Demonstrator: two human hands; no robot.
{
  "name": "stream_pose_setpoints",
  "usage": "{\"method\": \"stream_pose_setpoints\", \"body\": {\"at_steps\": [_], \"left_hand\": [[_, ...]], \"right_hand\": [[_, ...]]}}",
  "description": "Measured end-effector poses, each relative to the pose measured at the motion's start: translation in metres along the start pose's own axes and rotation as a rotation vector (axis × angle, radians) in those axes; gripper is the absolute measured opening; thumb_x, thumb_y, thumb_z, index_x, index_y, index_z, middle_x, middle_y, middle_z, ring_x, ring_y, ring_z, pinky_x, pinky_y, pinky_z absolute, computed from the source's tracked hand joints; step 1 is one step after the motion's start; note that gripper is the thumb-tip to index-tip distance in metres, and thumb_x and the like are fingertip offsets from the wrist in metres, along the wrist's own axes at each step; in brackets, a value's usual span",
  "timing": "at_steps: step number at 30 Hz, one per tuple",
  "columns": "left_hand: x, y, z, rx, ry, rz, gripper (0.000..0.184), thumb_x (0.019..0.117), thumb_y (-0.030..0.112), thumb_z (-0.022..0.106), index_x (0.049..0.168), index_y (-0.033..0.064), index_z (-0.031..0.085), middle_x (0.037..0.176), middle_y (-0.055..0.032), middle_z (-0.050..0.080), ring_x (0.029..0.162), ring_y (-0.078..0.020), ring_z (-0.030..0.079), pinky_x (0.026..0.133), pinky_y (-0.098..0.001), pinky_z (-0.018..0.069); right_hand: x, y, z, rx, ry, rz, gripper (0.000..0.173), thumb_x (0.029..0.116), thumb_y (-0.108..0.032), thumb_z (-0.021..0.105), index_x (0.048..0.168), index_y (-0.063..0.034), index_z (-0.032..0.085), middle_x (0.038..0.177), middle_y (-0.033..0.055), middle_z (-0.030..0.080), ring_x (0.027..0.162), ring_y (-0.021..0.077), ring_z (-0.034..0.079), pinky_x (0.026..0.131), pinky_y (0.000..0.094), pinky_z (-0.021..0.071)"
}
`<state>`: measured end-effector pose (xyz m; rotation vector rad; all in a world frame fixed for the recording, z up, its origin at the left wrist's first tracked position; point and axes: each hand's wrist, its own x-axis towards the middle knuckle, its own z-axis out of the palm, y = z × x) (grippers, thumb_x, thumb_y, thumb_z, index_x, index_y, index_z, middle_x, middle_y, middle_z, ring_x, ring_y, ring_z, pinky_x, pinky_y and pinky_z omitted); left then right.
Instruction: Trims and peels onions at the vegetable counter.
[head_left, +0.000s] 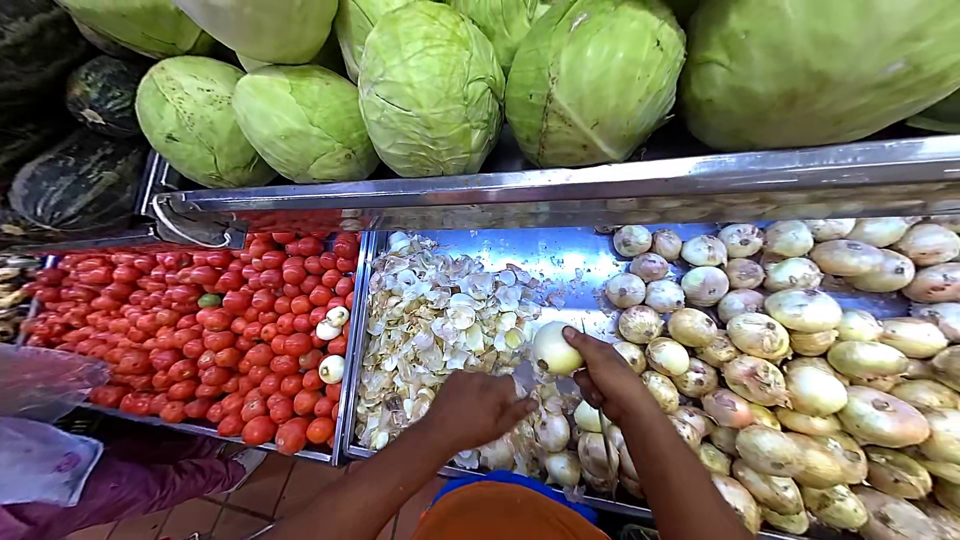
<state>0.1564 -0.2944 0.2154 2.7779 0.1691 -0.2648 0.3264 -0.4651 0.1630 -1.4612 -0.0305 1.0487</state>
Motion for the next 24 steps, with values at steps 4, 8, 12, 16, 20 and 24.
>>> {"method": "stream_pose_setpoints", "body": {"at_steps": [4, 8, 12, 16, 20, 24], "left_hand": [[0.024, -0.056, 0.014, -0.003, 0.037, -0.395, 0.107, 0.0866, 0.062, 0.073, 0.161, 0.0039, 0.023, 0.14, -0.0254, 0.056, 0.129, -0.043, 0.055, 0.108, -0.062, 0.0429], [0.018, -0.079, 0.06, -0.163, 0.095, -0.226, 0.042, 0.1029, 0.044, 0.057, 0.113, 0.0062, 0.074, 0.123, -0.0132, 0.068, 0.119, -0.0318, 0.062, 0.103, -0.0563, 0.0495], [0.029, -0.06, 0.138, -0.426, -0.367, -0.201, 0.039, 0.1095, 0.032, 0.043, 0.128, 0.0066, 0.065, 0.124, -0.0139, 0.067, 0.118, -0.0306, 0.064, 0.104, -0.0543, 0.0492], [0.042, -0.031, 0.212, -0.446, -0.526, -0.121, 0.053, 0.103, 0.03, 0.058, 0.15, 0.0101, 0.049, 0.15, -0.0179, 0.051, 0.134, -0.0365, 0.053, 0.112, -0.0566, 0.0437], [0.067, -0.017, 0.259, -0.257, -0.44, -0.042, 0.079, 0.0939, 0.034, 0.071, 0.156, 0.0, 0.036, 0.161, -0.0287, 0.028, 0.146, -0.0462, 0.035, 0.116, -0.0597, 0.0362], [0.096, -0.042, 0.282, -0.182, -0.484, 0.072, 0.095, 0.0864, 0.039, 0.079, 0.16, 0.0076, 0.029, 0.162, -0.0243, 0.032, 0.143, -0.0452, 0.04, 0.114, -0.0611, 0.0387]], "right_hand": [[-0.051, -0.018, -0.016, -0.126, 0.06, -0.084, 0.044, 0.0999, -0.058, 0.055, 0.111, -0.0173, 0.066, 0.063, 0.0025, 0.054, 0.038, 0.0072, 0.034, 0.035, 0.0229, 0.0327], [-0.135, -0.013, -0.036, -0.091, 0.175, -0.228, 0.057, 0.0788, -0.076, 0.07, 0.106, -0.0252, 0.07, 0.069, 0.0004, 0.065, 0.035, 0.0056, 0.043, 0.031, 0.0211, 0.0372], [-0.216, 0.022, -0.055, -0.035, 0.383, -0.131, 0.035, 0.1037, -0.054, 0.044, 0.109, -0.0222, 0.057, 0.063, -0.0062, 0.062, 0.036, 0.0033, 0.045, 0.034, 0.0203, 0.041], [-0.283, 0.078, -0.056, 0.178, 0.844, 0.104, 0.058, 0.1078, -0.057, 0.017, 0.095, -0.02, 0.058, 0.051, -0.0041, 0.052, 0.033, 0.004, 0.039, 0.033, 0.021, 0.036], [-0.361, 0.141, -0.074, 0.416, 1.368, 0.197, 0.068, 0.1023, -0.073, 0.027, 0.13, -0.0186, 0.057, 0.09, 0.0102, 0.075, 0.037, 0.0054, 0.035, 0.034, 0.0213, 0.0301], [-0.396, 0.159, -0.051, 0.388, 1.483, 0.184, 0.081, 0.1016, -0.074, 0.009, 0.146, -0.0165, 0.045, 0.092, 0.0058, 0.074, 0.041, 0.0052, 0.04, 0.037, 0.0216, 0.0346]]}}
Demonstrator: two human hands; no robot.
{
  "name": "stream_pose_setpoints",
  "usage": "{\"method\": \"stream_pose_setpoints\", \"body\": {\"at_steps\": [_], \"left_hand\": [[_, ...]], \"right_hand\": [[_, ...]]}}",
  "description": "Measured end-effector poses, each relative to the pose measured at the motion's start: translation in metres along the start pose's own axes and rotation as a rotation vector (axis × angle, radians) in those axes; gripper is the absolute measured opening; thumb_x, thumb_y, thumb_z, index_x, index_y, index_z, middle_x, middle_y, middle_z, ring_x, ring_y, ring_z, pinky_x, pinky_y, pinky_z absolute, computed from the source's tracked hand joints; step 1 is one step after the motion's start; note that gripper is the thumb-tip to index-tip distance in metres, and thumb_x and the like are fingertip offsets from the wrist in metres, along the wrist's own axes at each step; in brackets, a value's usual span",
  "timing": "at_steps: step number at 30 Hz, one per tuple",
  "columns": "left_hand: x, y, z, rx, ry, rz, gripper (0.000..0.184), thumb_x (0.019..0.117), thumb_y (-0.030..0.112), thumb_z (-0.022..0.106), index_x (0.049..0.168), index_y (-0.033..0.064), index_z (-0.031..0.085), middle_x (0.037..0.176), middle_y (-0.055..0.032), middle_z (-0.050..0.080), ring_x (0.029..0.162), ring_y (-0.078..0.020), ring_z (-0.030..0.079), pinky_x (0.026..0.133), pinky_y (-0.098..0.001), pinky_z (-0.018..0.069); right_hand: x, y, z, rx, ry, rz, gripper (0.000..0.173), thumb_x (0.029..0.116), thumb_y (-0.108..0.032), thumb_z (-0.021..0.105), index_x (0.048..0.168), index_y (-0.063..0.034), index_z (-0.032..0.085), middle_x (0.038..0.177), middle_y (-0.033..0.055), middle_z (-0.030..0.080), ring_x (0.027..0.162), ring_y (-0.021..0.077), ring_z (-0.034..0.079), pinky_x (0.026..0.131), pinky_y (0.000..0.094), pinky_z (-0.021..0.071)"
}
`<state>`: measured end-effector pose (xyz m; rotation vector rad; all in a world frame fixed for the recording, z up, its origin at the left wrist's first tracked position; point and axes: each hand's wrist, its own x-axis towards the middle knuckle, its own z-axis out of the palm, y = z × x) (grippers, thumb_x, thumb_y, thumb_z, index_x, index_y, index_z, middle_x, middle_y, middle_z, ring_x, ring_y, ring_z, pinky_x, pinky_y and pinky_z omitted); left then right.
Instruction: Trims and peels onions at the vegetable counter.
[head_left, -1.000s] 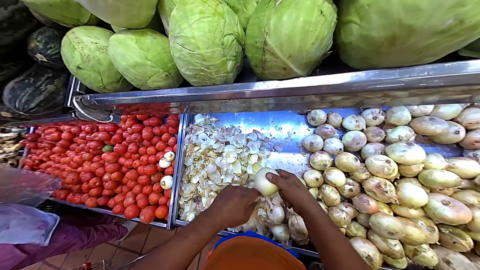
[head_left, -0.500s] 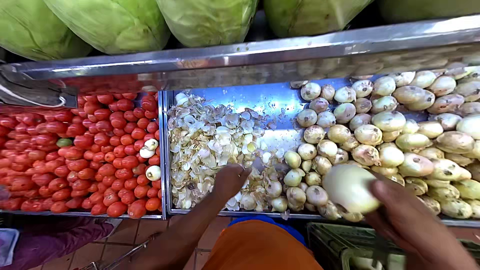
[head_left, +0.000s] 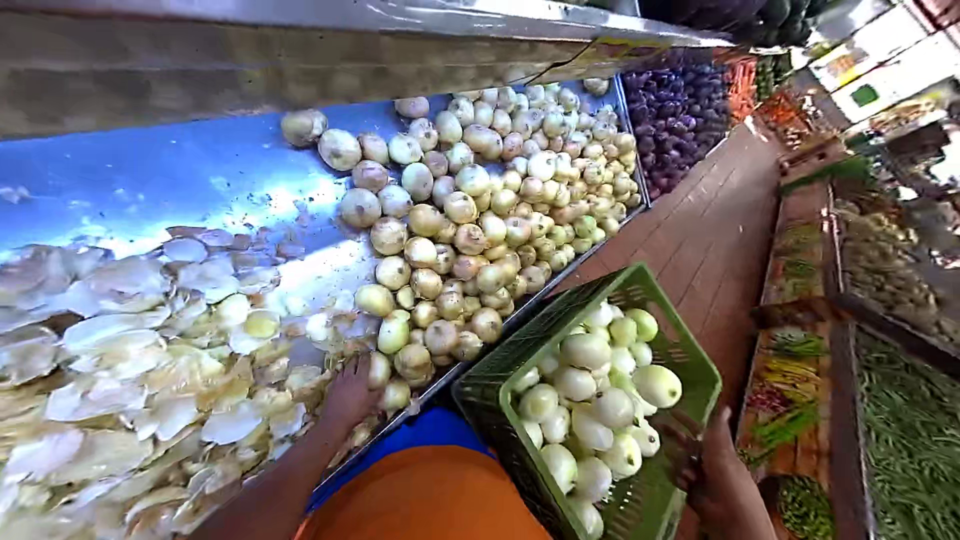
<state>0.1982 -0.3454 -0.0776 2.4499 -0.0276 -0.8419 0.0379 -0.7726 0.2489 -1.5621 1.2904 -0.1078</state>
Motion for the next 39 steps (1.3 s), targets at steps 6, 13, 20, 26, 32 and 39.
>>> {"method": "stream_pose_setpoints", "body": {"at_steps": [6, 13, 20, 26, 32, 39], "left_hand": [[0.014, -0.025, -0.042, -0.421, -0.093, -0.101, 0.077, 0.0866, 0.04, 0.081, 0.148, 0.0094, 0.046, 0.132, -0.0234, 0.061, 0.12, -0.0401, 0.061, 0.101, -0.0626, 0.0485], [-0.073, -0.042, -0.13, -1.557, 0.079, 0.25, 0.111, 0.0688, 0.065, 0.084, 0.158, 0.023, 0.034, 0.144, -0.0148, 0.055, 0.122, -0.0348, 0.062, 0.092, -0.0565, 0.0576], [-0.088, -0.036, -0.104, -1.948, 0.181, -0.173, 0.049, 0.1013, 0.047, 0.039, 0.14, 0.0162, 0.041, 0.126, -0.0188, 0.061, 0.102, -0.0356, 0.069, 0.077, -0.0517, 0.0615], [-0.099, -0.057, -0.098, -1.701, 0.166, -0.263, 0.037, 0.1043, 0.041, 0.04, 0.132, 0.0173, 0.048, 0.12, -0.0098, 0.063, 0.1, -0.0273, 0.069, 0.074, -0.0487, 0.0607], [-0.094, -0.043, -0.109, -1.724, 0.157, -0.135, 0.039, 0.1053, 0.036, 0.039, 0.133, 0.0107, 0.05, 0.117, -0.0112, 0.066, 0.104, -0.0262, 0.069, 0.083, -0.0511, 0.0606], [-0.113, -0.017, -0.129, -1.692, 0.063, -0.009, 0.045, 0.0995, 0.023, 0.051, 0.142, 0.0094, 0.047, 0.12, -0.0142, 0.066, 0.104, -0.0268, 0.067, 0.088, -0.0495, 0.0573]], "right_hand": [[-0.029, -0.001, 0.046, -0.118, -0.29, -0.063, 0.063, 0.1119, -0.048, 0.019, 0.127, -0.0048, 0.063, 0.077, 0.0034, 0.065, 0.045, 0.0092, 0.046, 0.041, 0.0269, 0.0427], [-0.039, -0.038, 0.125, -0.284, -0.777, -0.13, 0.03, 0.1084, -0.032, 0.045, 0.106, -0.0068, 0.062, 0.085, 0.0066, 0.066, 0.052, 0.0134, 0.057, 0.049, 0.0297, 0.0536], [0.067, 0.011, 0.129, -0.274, -0.459, 0.082, 0.053, 0.1012, -0.031, 0.063, 0.151, -0.0196, 0.048, 0.072, -0.0006, 0.051, 0.044, 0.0071, 0.035, 0.039, 0.024, 0.0331], [0.106, -0.003, 0.112, -0.013, -0.008, 0.017, 0.06, 0.105, -0.039, 0.056, 0.157, -0.0201, 0.034, 0.084, 0.0078, 0.064, 0.045, 0.0089, 0.037, 0.04, 0.0264, 0.032], [0.125, -0.024, 0.058, 0.187, 0.125, 0.065, 0.07, 0.101, -0.074, 0.029, 0.112, -0.0084, 0.051, 0.067, -0.0006, 0.049, 0.045, 0.0075, 0.039, 0.042, 0.0267, 0.0394], [0.011, -0.062, 0.145, -0.279, -0.686, -0.243, 0.026, 0.1112, -0.027, 0.033, 0.122, -0.0135, 0.053, 0.087, -0.0036, 0.065, 0.067, 0.0114, 0.065, 0.062, 0.0345, 0.0609]]}}
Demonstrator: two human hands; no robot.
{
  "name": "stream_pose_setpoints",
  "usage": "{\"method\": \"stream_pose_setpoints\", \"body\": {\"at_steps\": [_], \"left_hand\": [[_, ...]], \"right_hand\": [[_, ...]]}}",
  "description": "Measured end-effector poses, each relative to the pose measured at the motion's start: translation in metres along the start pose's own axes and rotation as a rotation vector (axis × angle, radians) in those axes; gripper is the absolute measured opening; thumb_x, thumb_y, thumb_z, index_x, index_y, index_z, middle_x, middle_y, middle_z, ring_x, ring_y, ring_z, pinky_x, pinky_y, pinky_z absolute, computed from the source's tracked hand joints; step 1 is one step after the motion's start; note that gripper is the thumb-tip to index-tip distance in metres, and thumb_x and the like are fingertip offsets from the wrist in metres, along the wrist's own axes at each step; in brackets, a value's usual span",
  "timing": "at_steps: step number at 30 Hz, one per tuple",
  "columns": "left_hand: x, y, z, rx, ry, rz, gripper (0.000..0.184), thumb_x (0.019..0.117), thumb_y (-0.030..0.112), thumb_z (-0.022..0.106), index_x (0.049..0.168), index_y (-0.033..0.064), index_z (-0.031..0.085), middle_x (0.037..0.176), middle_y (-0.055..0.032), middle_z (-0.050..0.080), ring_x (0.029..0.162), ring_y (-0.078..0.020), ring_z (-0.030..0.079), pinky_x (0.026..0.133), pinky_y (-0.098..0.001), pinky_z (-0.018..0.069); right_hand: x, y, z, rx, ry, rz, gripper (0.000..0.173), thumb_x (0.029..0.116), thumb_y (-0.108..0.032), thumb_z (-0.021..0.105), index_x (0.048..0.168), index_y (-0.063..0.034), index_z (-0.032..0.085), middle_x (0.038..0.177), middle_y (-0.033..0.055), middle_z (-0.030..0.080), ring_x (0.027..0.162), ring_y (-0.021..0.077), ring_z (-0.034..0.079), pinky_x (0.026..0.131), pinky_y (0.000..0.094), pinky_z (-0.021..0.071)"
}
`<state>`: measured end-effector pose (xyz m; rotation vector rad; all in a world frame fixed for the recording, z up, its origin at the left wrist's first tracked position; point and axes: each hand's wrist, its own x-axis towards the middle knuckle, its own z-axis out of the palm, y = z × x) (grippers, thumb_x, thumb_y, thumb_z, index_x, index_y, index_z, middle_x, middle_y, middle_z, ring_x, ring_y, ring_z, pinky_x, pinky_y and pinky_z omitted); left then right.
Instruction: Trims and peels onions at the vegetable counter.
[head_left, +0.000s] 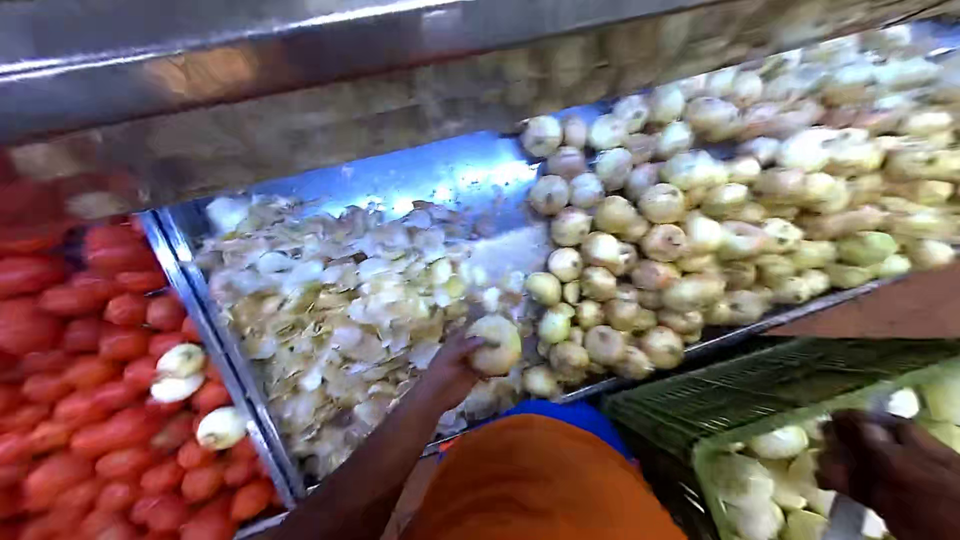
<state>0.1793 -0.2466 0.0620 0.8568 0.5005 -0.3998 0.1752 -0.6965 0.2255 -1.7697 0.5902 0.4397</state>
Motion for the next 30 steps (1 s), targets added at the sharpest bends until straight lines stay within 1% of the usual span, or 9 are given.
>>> {"method": "stream_pose_setpoints", "body": {"at_steps": [3, 6, 9, 11, 14, 17, 21, 26, 30], "left_hand": [[-0.008, 0.002, 0.005, 0.097, -0.104, 0.044, 0.052, 0.097, 0.034, 0.056, 0.145, 0.0163, 0.046, 0.123, -0.0089, 0.066, 0.106, -0.0213, 0.067, 0.09, -0.0433, 0.0576], [-0.021, 0.008, 0.012, 0.125, -0.087, 0.079, 0.056, 0.0933, 0.037, 0.06, 0.144, 0.0182, 0.047, 0.123, -0.0109, 0.065, 0.106, -0.0225, 0.066, 0.09, -0.0428, 0.057], [-0.036, 0.014, 0.017, 0.223, -0.045, 0.153, 0.049, 0.0959, 0.039, 0.058, 0.141, 0.0202, 0.051, 0.121, -0.0109, 0.066, 0.104, -0.0225, 0.067, 0.088, -0.0433, 0.0569], [-0.043, 0.017, 0.017, 0.261, -0.003, 0.19, 0.046, 0.0978, 0.037, 0.055, 0.14, 0.0198, 0.051, 0.12, -0.0115, 0.066, 0.103, -0.0233, 0.067, 0.088, -0.0443, 0.0567], [-0.053, 0.022, 0.02, 0.287, 0.081, 0.21, 0.041, 0.0995, 0.029, 0.055, 0.138, 0.0155, 0.052, 0.12, -0.0118, 0.067, 0.103, -0.0238, 0.067, 0.089, -0.0448, 0.0567], [-0.056, 0.026, 0.026, 0.324, 0.134, 0.185, 0.041, 0.0993, 0.03, 0.06, 0.137, 0.017, 0.053, 0.12, -0.0109, 0.067, 0.103, -0.024, 0.067, 0.088, -0.0455, 0.0567], [-0.053, 0.025, 0.031, 0.314, 0.12, 0.165, 0.046, 0.0971, 0.033, 0.064, 0.138, 0.0172, 0.051, 0.119, -0.0115, 0.067, 0.102, -0.0248, 0.068, 0.086, -0.0452, 0.0574], [-0.048, 0.027, 0.038, 0.16, 0.154, 0.125, 0.054, 0.0892, 0.024, 0.072, 0.138, 0.0146, 0.049, 0.122, -0.0145, 0.065, 0.103, -0.0279, 0.067, 0.085, -0.0463, 0.0573], [-0.042, 0.024, 0.043, -0.027, 0.151, 0.089, 0.051, 0.09, 0.018, 0.069, 0.136, 0.0136, 0.047, 0.121, -0.016, 0.062, 0.101, -0.0281, 0.065, 0.085, -0.0461, 0.057]], "right_hand": [[0.009, -0.023, 0.088, -0.275, -0.494, -0.178, 0.025, 0.1025, -0.021, 0.05, 0.118, -0.0078, 0.064, 0.094, 0.0067, 0.074, 0.071, 0.0186, 0.07, 0.063, 0.0372, 0.0616], [0.036, -0.043, 0.165, -0.704, -0.775, -0.449, 0.029, 0.107, -0.034, 0.044, 0.113, -0.0234, 0.07, 0.093, -0.007, 0.074, 0.074, 0.0093, 0.069, 0.067, 0.0336, 0.0608], [0.042, -0.065, 0.213, -1.118, -0.698, -0.694, 0.03, 0.1079, -0.037, 0.043, 0.109, -0.023, 0.069, 0.085, -0.0043, 0.066, 0.076, 0.0147, 0.067, 0.068, 0.0436, 0.0573], [0.042, -0.068, 0.231, -1.281, -0.583, -0.881, 0.038, 0.1051, -0.051, 0.044, 0.093, -0.0215, 0.066, 0.072, -0.0026, 0.061, 0.066, 0.0174, 0.065, 0.056, 0.0446, 0.0539], [0.043, -0.073, 0.245, -1.415, -0.572, -0.908, 0.066, 0.0945, -0.078, 0.043, 0.084, -0.0166, 0.065, 0.068, 0.0019, 0.061, 0.066, 0.0232, 0.067, 0.057, 0.0487, 0.0538], [0.045, -0.072, 0.254, -1.476, -0.594, -0.93, 0.076, 0.0866, -0.088, 0.041, 0.078, -0.0161, 0.066, 0.065, 0.0026, 0.06, 0.065, 0.0239, 0.067, 0.056, 0.0478, 0.0532], [0.047, -0.065, 0.261, -1.47, -0.545, -0.952, 0.081, 0.0845, -0.091, 0.035, 0.072, -0.0163, 0.062, 0.06, 0.0032, 0.057, 0.061, 0.024, 0.065, 0.052, 0.0464, 0.0511], [0.046, -0.051, 0.259, -1.431, -0.411, -1.105, 0.074, 0.0932, -0.083, 0.034, 0.068, -0.0174, 0.059, 0.055, 0.0016, 0.053, 0.052, 0.022, 0.061, 0.045, 0.0435, 0.0477], [0.046, -0.037, 0.255, -1.337, -0.363, -1.228, 0.07, 0.0993, -0.074, 0.034, 0.067, -0.017, 0.058, 0.053, 0.0005, 0.05, 0.048, 0.0202, 0.058, 0.041, 0.0404, 0.0443]]}}
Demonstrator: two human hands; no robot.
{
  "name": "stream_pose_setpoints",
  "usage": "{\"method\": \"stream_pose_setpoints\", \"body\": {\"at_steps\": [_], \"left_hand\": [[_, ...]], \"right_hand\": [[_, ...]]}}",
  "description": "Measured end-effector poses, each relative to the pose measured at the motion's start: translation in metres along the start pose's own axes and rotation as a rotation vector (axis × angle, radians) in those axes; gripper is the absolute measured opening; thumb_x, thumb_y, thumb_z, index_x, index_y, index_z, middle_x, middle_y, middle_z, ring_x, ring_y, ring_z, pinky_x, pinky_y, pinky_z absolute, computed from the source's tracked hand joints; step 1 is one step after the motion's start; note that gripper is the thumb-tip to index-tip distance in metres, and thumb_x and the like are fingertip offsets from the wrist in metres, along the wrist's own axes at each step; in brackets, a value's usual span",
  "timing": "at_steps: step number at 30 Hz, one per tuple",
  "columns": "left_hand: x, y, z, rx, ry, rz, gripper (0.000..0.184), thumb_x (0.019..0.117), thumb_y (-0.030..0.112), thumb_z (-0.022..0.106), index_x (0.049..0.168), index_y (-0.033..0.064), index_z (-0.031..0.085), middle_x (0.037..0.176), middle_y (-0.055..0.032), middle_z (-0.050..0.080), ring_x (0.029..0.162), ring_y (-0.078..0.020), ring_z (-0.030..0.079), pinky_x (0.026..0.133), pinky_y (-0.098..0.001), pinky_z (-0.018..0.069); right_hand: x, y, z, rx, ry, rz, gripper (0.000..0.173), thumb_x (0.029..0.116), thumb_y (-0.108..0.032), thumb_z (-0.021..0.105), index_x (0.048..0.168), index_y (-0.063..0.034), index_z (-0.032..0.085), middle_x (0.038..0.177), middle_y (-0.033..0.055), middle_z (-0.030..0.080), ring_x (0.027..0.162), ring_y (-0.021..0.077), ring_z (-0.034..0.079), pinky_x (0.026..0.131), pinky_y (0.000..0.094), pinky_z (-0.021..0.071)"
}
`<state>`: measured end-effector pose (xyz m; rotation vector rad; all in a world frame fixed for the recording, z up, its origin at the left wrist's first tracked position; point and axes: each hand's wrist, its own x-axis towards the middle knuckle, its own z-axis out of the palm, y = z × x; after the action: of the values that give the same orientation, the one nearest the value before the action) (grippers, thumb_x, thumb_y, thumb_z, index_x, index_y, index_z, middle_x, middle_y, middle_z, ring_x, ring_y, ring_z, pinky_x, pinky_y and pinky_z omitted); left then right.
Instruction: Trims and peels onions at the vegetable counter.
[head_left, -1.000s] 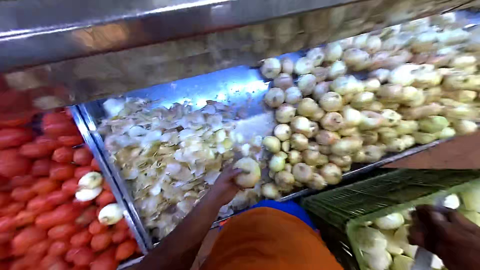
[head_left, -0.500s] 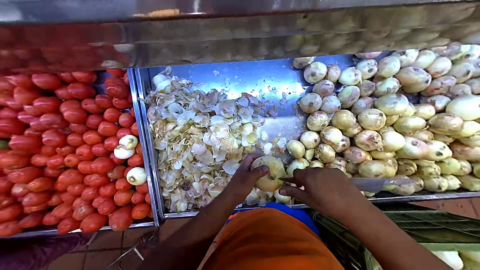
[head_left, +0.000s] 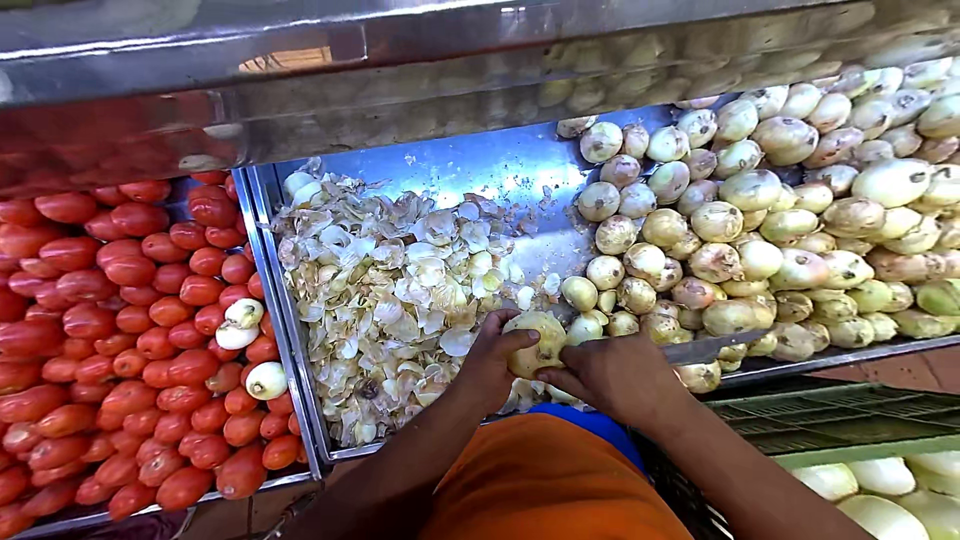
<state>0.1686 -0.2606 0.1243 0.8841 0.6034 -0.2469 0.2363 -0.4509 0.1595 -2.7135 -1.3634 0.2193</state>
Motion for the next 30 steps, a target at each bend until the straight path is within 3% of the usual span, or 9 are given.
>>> {"method": "stream_pose_setpoints", "body": {"at_steps": [5, 8, 10, 13, 17, 19, 21, 25, 30], "left_hand": [[0.003, -0.01, -0.001, -0.013, -0.029, -0.032, 0.05, 0.0939, 0.02, 0.065, 0.142, 0.0147, 0.052, 0.12, -0.0183, 0.065, 0.102, -0.0282, 0.066, 0.09, -0.0463, 0.0556], [0.005, -0.017, -0.012, -0.022, -0.142, 0.025, 0.044, 0.1021, 0.037, 0.057, 0.139, 0.0146, 0.051, 0.122, -0.0129, 0.064, 0.109, -0.0238, 0.064, 0.097, -0.0447, 0.0532], [0.009, -0.019, -0.024, -0.056, -0.262, 0.027, 0.054, 0.0978, 0.043, 0.062, 0.143, 0.0157, 0.048, 0.129, -0.0122, 0.062, 0.116, -0.0243, 0.062, 0.1, -0.0452, 0.0521], [0.01, -0.023, -0.034, -0.095, -0.372, 0.0, 0.061, 0.0884, 0.024, 0.071, 0.144, 0.0166, 0.046, 0.129, -0.014, 0.061, 0.115, -0.026, 0.063, 0.1, -0.0469, 0.0518], [0.007, -0.022, -0.041, -0.111, -0.414, -0.029, 0.063, 0.0849, 0.018, 0.073, 0.143, 0.017, 0.048, 0.128, -0.0153, 0.061, 0.113, -0.0268, 0.063, 0.1, -0.047, 0.0514], [0.004, -0.021, -0.045, -0.126, -0.403, -0.042, 0.061, 0.0853, 0.019, 0.072, 0.142, 0.0173, 0.049, 0.128, -0.0154, 0.061, 0.114, -0.0272, 0.063, 0.1, -0.0474, 0.0513], [0.0, -0.017, -0.047, -0.141, -0.374, -0.057, 0.06, 0.0862, 0.022, 0.072, 0.142, 0.0175, 0.049, 0.128, -0.0146, 0.062, 0.114, -0.0267, 0.064, 0.1, -0.0468, 0.0519], [-0.004, -0.009, -0.048, -0.133, -0.265, -0.081, 0.059, 0.0886, 0.025, 0.07, 0.143, 0.017, 0.047, 0.125, -0.0148, 0.064, 0.11, -0.0269, 0.066, 0.095, -0.0452, 0.0557], [-0.003, -0.002, -0.046, 0.046, -0.213, -0.043, 0.054, 0.0907, 0.029, 0.066, 0.14, 0.016, 0.048, 0.123, -0.0153, 0.064, 0.106, -0.0261, 0.066, 0.09, -0.0437, 0.0564]], "right_hand": [[-0.01, -0.002, 0.007, 0.035, 0.056, -0.004, 0.069, 0.1005, -0.072, 0.034, 0.064, -0.0171, 0.056, 0.051, -0.001, 0.047, 0.045, 0.018, 0.055, 0.039, 0.0388, 0.0425], [-0.013, -0.003, 0.0, 0.183, 0.066, 0.04, 0.069, 0.1005, -0.073, 0.034, 0.061, -0.0185, 0.05, 0.049, -0.0033, 0.041, 0.044, 0.0152, 0.048, 0.04, 0.0373, 0.0385], [-0.011, 0.002, -0.007, 0.191, 0.062, 0.081, 0.069, 0.1004, -0.073, 0.034, 0.06, -0.019, 0.049, 0.049, -0.0034, 0.04, 0.043, 0.0154, 0.047, 0.039, 0.0374, 0.0376], [-0.007, 0.016, -0.018, 0.27, 0.047, 0.23, 0.069, 0.0988, -0.075, 0.035, 0.062, -0.0191, 0.051, 0.049, -0.0028, 0.041, 0.045, 0.0168, 0.049, 0.041, 0.0407, 0.04], [0.001, 0.049, -0.018, 0.304, 0.079, 0.463, 0.072, 0.0967, -0.079, 0.032, 0.063, -0.018, 0.05, 0.05, 0.0006, 0.043, 0.046, 0.0213, 0.05, 0.042, 0.046, 0.0395], [0.004, 0.058, -0.013, 0.316, -0.02, 0.548, 0.066, 0.0972, -0.074, 0.042, 0.069, -0.0158, 0.055, 0.056, 0.0034, 0.049, 0.053, 0.0238, 0.054, 0.048, 0.0494, 0.0436], [0.009, 0.055, -0.014, 0.373, -0.194, 0.602, 0.052, 0.0959, -0.061, 0.061, 0.084, -0.0112, 0.067, 0.07, 0.0083, 0.062, 0.069, 0.0289, 0.064, 0.064, 0.057, 0.0533], [0.011, 0.034, -0.021, 0.399, -0.311, 0.525, 0.04, 0.0952, -0.055, 0.068, 0.094, -0.0144, 0.068, 0.076, 0.0047, 0.065, 0.073, 0.0243, 0.065, 0.069, 0.0527, 0.055], [0.007, 0.003, -0.028, 0.211, -0.277, 0.228, 0.064, 0.0918, -0.078, 0.049, 0.083, -0.0174, 0.066, 0.067, 0.0003, 0.059, 0.064, 0.0206, 0.063, 0.058, 0.0471, 0.0524]]}}
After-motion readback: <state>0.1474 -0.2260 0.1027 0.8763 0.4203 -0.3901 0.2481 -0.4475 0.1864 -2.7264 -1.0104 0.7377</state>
